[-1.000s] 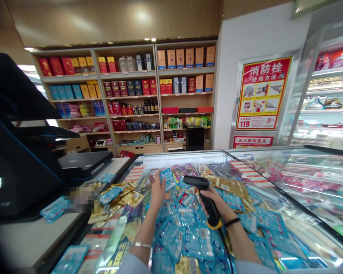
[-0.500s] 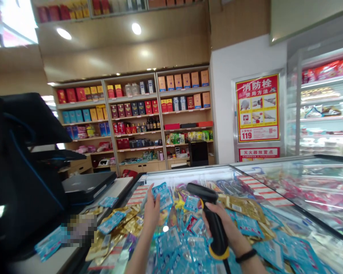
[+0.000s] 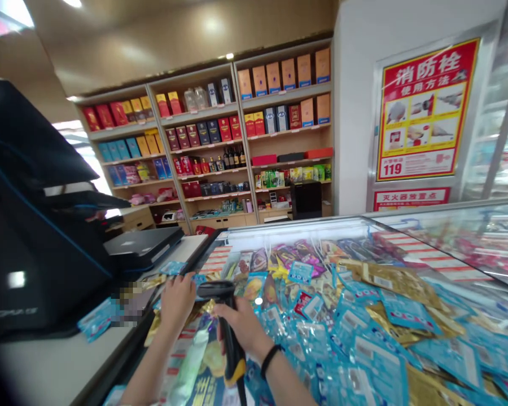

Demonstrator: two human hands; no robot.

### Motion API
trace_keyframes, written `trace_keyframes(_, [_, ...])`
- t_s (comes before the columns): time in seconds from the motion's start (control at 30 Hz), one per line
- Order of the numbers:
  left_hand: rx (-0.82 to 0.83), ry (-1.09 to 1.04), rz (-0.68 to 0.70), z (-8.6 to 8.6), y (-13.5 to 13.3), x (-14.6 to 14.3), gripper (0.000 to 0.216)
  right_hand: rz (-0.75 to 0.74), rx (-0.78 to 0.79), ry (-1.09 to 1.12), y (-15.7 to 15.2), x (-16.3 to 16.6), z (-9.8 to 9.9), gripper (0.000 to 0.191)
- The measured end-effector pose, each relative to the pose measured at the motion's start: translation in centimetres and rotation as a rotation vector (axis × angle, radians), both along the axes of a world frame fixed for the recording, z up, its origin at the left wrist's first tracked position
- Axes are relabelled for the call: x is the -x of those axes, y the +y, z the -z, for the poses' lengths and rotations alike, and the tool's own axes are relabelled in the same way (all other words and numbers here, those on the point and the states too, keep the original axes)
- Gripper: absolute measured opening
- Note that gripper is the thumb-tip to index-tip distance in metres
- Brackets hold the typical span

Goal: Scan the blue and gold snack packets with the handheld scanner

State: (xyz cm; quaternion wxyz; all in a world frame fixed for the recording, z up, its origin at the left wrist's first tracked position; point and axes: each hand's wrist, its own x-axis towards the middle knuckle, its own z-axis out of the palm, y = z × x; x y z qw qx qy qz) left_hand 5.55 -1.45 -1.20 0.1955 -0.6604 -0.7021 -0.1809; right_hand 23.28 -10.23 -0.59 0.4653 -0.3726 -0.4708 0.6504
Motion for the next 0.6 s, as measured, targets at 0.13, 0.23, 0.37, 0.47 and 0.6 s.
trace_keyframes(0.13, [-0.031, 0.062, -0.056, 0.6, -0.1, 0.1, 0.035, 0.032, 0.059, -0.034, -0.1, -0.5, 0.6, 0.043])
trace_keyframes(0.23, [0.037, 0.047, -0.048, 0.6, -0.2, 0.1, 0.039, 0.07, 0.107, -0.03, 0.0, -0.7, 1.0, 0.043])
trace_keyframes(0.37, [0.078, 0.042, -0.033, 0.9, -0.3, 0.4, 0.041, 0.082, 0.111, -0.023, -0.2, -0.5, 1.4, 0.041])
trace_keyframes(0.47, [0.042, 0.051, -0.031, 1.1, -0.2, 0.6, 0.04, 0.085, 0.094, -0.022, -0.4, -0.4, 1.3, 0.04])
trace_keyframes(0.6, [-0.027, 0.038, -0.037, 1.1, -0.1, 0.9, 0.042, 0.068, 0.061, -0.036, -0.5, -0.3, 0.6, 0.038])
